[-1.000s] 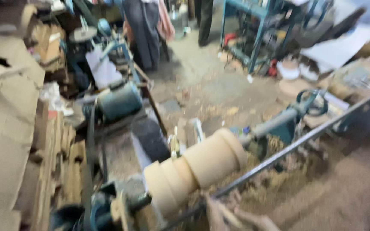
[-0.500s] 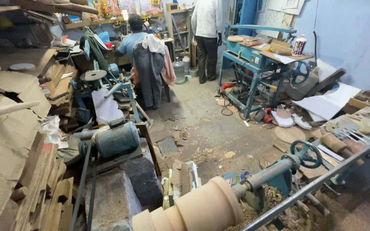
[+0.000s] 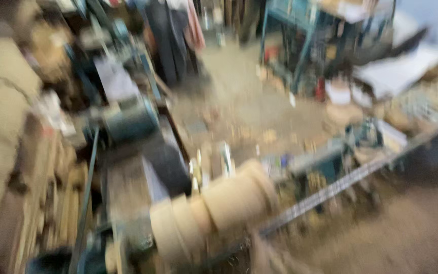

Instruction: The person holds a chisel against a wooden workpiece spinning on a lathe, shaping its profile while bracing the tool on the tool rest. They reposition the chisel along the rest and continue cutting the rotating wood throughout the clip.

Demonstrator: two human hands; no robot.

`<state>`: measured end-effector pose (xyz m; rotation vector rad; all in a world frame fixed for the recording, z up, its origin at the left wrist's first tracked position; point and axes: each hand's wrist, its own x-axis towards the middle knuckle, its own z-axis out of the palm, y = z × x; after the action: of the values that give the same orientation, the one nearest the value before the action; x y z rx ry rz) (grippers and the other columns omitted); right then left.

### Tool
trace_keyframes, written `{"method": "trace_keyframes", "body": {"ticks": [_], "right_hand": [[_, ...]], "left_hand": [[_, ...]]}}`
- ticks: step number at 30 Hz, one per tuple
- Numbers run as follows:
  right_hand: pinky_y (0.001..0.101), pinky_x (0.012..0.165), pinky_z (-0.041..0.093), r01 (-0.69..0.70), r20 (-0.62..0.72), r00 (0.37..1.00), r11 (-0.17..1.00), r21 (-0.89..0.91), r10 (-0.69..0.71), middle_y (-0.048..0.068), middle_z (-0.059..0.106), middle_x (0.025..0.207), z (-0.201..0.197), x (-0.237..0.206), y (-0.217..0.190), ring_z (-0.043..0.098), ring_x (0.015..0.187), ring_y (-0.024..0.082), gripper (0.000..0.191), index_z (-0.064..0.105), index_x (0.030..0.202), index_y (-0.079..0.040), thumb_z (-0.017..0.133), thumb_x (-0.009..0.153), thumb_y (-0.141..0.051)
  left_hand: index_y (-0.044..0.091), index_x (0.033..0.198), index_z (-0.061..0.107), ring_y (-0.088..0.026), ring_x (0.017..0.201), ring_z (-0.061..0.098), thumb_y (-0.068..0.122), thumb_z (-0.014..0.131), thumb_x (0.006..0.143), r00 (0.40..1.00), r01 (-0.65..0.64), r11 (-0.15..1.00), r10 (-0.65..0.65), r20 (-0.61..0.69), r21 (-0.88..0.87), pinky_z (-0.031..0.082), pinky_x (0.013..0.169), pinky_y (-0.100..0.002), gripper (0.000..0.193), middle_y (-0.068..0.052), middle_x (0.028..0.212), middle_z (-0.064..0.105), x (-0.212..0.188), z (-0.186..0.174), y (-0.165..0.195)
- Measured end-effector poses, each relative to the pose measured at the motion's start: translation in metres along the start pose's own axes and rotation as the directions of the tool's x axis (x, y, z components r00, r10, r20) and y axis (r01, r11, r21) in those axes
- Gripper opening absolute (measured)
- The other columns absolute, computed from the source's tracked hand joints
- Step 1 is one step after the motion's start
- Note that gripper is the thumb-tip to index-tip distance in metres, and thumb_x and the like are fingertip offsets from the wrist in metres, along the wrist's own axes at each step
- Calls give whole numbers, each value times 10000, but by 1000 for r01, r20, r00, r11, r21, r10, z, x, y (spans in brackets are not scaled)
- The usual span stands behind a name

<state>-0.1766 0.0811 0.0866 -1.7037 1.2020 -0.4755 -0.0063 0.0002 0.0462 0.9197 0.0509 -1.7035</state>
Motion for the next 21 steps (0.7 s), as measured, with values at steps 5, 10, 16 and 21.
{"method": "trace_keyframes", "body": {"ticks": [5, 10, 16, 21], "right_hand": [[380, 1110, 431, 97, -63, 992, 982, -163, -109, 179, 530, 1532, -11, -27, 30, 505, 1418, 230, 634, 509, 1472, -24, 731, 899, -180], [346, 1022, 475, -23, -106, 994, 997, -73, 15, 188, 579, 1488, -3, -27, 31, 590, 1290, 197, 680, 480, 1496, -31, 728, 872, -139], [335, 998, 498, -83, -135, 988, 995, -61, 74, 200, 634, 1417, 5, -35, 31, 614, 1252, 168, 674, 492, 1489, -28, 741, 871, -135], [329, 981, 512, -109, -196, 977, 989, -96, 88, 206, 670, 1357, 11, -36, 38, 652, 1203, 152, 671, 516, 1487, -46, 757, 870, -155]], "left_hand": [[83, 1107, 557, -208, 524, 630, 815, 269, 891, 999, 11, 1000, -11, 31, 14, 585, 490, -377, 816, -78, 765, 672, -4, -32, -64], [-1, 1066, 556, -210, 552, 635, 835, 299, 934, 995, -100, 975, 98, 20, 198, 615, 544, -401, 884, -108, 785, 669, -7, -19, -60], [7, 898, 598, -223, 481, 624, 855, 303, 936, 998, -61, 975, 53, 41, 215, 622, 540, -407, 899, -96, 566, 560, -11, -16, -58], [-10, 895, 619, -235, 499, 660, 912, 286, 887, 999, 4, 962, -18, 48, 273, 609, 536, -388, 980, -108, 564, 578, -5, -17, -61]]}}
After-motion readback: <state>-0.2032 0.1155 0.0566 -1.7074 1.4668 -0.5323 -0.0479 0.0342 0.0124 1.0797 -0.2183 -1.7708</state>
